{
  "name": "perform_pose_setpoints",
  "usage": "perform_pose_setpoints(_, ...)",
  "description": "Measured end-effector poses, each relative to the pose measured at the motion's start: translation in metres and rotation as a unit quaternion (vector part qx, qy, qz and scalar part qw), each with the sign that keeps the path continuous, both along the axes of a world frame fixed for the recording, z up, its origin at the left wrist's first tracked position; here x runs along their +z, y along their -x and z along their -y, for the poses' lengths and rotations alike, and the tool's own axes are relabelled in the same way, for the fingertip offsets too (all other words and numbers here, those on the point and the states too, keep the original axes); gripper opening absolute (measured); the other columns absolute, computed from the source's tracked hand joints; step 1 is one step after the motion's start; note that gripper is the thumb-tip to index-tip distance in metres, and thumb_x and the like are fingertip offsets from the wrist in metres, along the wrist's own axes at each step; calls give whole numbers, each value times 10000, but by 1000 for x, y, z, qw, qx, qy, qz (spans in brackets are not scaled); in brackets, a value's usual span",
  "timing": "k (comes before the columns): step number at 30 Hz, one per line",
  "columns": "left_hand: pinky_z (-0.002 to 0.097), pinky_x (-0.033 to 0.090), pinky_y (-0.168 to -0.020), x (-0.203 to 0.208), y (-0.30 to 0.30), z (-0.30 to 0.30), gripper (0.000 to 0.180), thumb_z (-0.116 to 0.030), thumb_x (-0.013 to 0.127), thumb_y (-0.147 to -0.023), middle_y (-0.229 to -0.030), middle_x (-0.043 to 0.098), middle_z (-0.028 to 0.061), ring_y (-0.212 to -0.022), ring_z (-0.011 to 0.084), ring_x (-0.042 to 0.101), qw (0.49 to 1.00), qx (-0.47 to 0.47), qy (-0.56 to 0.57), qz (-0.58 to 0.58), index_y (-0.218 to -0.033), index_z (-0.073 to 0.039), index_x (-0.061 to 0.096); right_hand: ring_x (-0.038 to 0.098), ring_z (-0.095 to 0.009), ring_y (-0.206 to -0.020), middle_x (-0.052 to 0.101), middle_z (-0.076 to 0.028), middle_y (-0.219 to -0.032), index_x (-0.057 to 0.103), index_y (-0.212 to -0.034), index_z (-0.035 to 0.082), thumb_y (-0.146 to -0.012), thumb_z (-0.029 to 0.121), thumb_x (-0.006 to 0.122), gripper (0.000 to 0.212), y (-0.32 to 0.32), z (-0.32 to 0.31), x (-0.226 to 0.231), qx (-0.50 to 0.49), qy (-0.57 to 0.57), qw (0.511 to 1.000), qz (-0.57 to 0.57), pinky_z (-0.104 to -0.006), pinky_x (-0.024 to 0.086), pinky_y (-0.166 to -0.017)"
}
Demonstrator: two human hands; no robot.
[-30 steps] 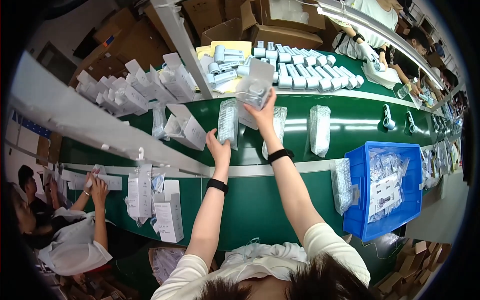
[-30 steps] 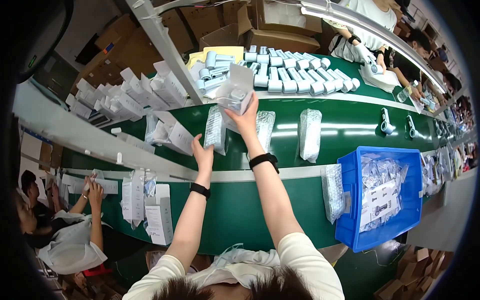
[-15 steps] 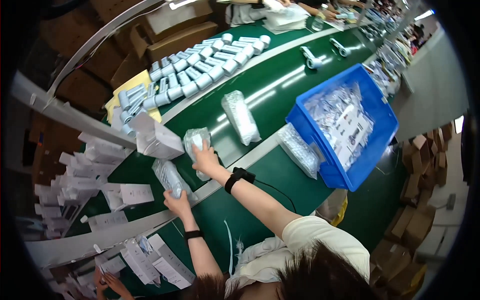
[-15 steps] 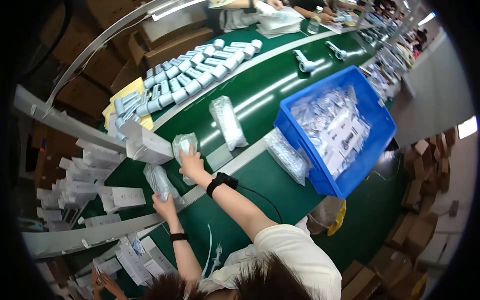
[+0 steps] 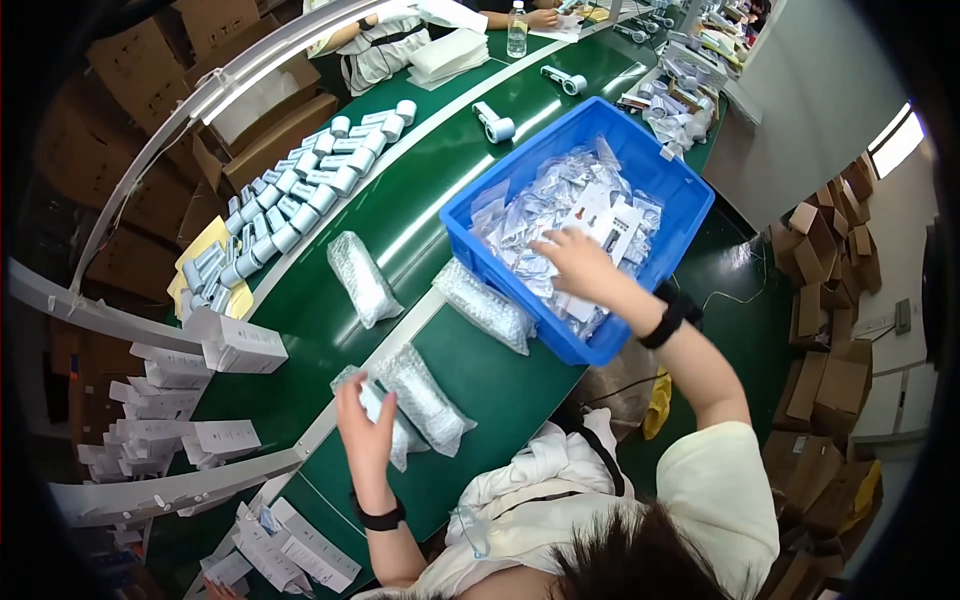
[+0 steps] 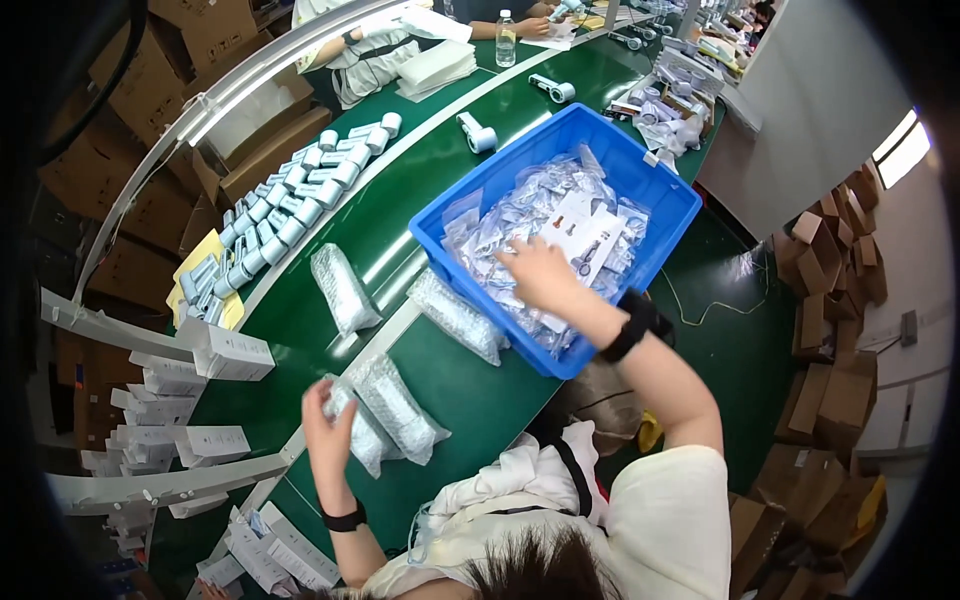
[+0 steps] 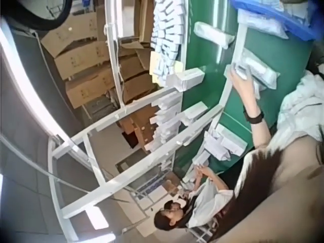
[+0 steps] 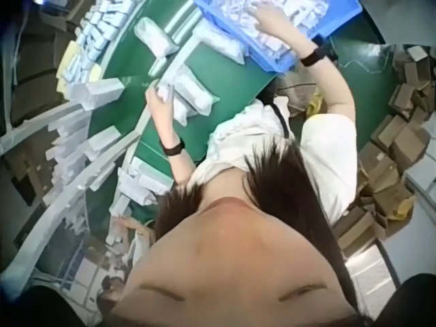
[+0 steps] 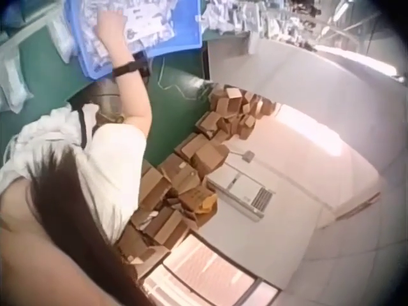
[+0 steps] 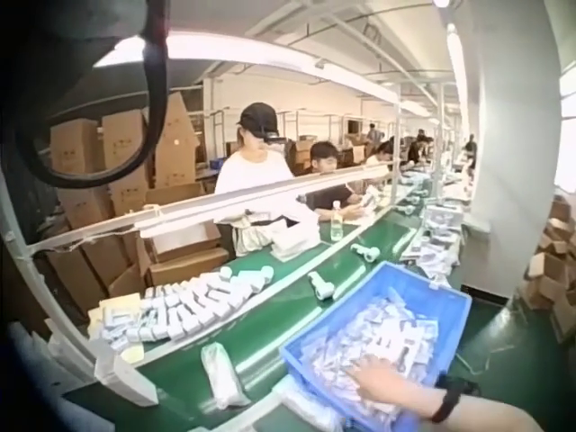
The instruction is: The person packs handheld fans into boxes by hand, placing a fan and a small plastic bag containing a charging cable and manual into each box. After closing the boxes and setting them aside, the person reaches into a blue bin to retrieve more plastic bags.
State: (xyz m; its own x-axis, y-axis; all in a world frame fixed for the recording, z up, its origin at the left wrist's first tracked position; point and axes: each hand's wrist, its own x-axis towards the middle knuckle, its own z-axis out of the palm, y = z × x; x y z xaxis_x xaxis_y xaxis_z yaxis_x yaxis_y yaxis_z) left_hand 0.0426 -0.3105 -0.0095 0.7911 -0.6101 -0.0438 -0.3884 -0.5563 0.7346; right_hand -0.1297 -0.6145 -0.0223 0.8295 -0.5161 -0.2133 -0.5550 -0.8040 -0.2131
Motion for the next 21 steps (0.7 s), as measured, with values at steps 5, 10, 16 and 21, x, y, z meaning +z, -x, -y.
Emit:
perform_pose_setpoints(5,284,458,-726,70,25,198,296,-60,602,-746,-1030,552,74,-942,175,541,974,-131,175,-63,-1029,-27,524,405,-291,-1152,459,-87,-1198,463,-1192,117,-618,177,678,615,41,134,-95,217,129,946,-202,-585,356,-869)
perform_pose_setpoints(10,328,450,-714,21,60,362,276,-109,616,-719,-951,533,55,-899,171,524,866,-150,197,-434,-969,-38,523,449,-303,-1112,461,-94,-1201,483,-1171,101,-667,276,639,556,35,162,-99,227,-19,945,-236,-506,383,-879)
perform_pose_setpoints(16,604,332,-810,-105,91,422,522,-228,664,-690,-1264,267,242,-1174,382,273,964,180,-45,-189,-1122,-84,408,464,-356,-1068,456,-158,-1200,483,-1190,95,-717,372,580,557,39,268,-113,-15,-200,973,-110,-415,390,-887)
perform_pose_setpoints(21,610,235,-916,-142,92,425,732,-466,671,-673,-1352,51,307,-1240,480,78,959,225,-91,-147,-1232,-134,335,401,-408,-1118,413,-217,-1225,458,-1236,126,-734,476,535,616,61,320,-180,-404,-188,885,131,-419,354,-920)
